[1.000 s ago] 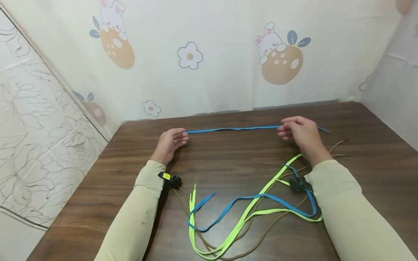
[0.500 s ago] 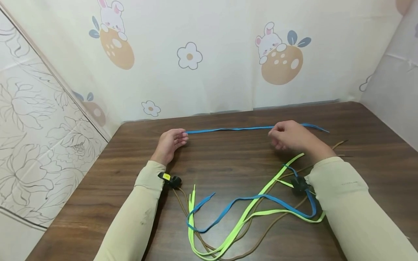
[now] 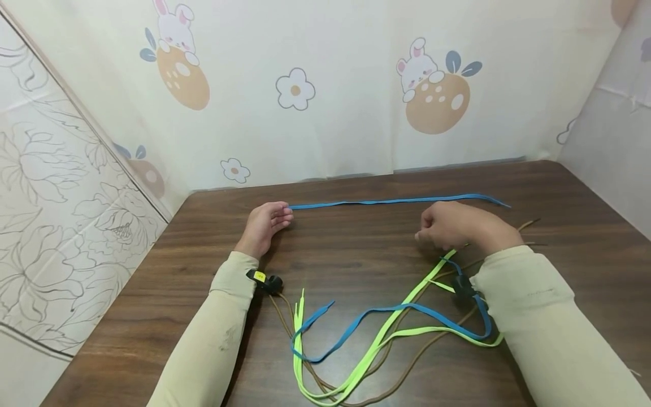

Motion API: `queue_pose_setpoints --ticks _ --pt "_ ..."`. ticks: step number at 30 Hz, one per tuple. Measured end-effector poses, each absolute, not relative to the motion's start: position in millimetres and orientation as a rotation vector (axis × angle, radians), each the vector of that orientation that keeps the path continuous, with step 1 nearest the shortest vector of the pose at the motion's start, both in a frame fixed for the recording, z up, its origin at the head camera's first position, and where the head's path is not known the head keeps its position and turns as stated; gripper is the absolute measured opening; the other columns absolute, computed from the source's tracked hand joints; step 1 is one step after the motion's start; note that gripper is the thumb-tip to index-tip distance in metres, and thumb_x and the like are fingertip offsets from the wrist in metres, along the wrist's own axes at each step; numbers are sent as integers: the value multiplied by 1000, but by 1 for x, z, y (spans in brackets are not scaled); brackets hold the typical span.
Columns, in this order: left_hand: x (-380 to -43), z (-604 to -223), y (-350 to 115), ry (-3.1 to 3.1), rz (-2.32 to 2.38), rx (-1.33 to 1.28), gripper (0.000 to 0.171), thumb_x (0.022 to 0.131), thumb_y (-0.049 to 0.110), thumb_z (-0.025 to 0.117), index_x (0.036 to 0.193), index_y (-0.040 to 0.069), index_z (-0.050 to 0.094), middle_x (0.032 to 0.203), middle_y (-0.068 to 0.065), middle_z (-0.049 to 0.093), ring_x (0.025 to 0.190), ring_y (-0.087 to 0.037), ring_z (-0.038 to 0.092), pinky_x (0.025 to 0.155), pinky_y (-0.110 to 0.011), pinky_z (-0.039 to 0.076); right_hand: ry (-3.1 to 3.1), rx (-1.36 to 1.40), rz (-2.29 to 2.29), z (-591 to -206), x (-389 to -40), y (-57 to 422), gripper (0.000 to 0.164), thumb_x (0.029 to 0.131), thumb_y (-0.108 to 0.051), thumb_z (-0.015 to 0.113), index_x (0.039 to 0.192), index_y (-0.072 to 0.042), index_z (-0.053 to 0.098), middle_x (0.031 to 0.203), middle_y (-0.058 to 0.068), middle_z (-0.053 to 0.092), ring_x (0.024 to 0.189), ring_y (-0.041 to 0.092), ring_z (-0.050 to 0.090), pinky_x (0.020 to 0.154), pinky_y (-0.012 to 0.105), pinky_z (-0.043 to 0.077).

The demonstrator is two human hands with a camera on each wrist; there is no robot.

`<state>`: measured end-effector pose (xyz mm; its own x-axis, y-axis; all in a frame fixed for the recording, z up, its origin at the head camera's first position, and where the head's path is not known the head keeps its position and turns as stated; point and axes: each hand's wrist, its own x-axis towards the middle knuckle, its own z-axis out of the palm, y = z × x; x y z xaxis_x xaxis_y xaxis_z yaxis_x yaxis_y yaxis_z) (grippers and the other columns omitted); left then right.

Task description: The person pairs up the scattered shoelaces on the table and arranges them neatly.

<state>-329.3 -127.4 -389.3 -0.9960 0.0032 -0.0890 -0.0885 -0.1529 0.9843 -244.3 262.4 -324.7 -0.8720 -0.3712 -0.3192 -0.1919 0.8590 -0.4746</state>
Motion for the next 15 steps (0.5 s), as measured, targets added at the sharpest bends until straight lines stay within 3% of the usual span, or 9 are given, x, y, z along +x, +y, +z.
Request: queue_pose_setpoints --ticks 9,15 --pt "-329 -389 -129 1993 2366 -104 26 103 12 54 119 -6 63 95 -11 68 79 -16 69 76 -26 57 2565 -388 -505 -326 -240 264 24 95 -26 68 83 -9 57 75 4 55 63 19 51 54 35 41" --pt "-328 -390 -129 1994 2357 -103 29 103 13 54 122 -7 62 95 -11 68 79 -16 69 78 -27 57 2559 -388 -416 -329 -241 267 23 93 -25 70 79 -11 60 69 1 52 55 14 43 51 33 38"
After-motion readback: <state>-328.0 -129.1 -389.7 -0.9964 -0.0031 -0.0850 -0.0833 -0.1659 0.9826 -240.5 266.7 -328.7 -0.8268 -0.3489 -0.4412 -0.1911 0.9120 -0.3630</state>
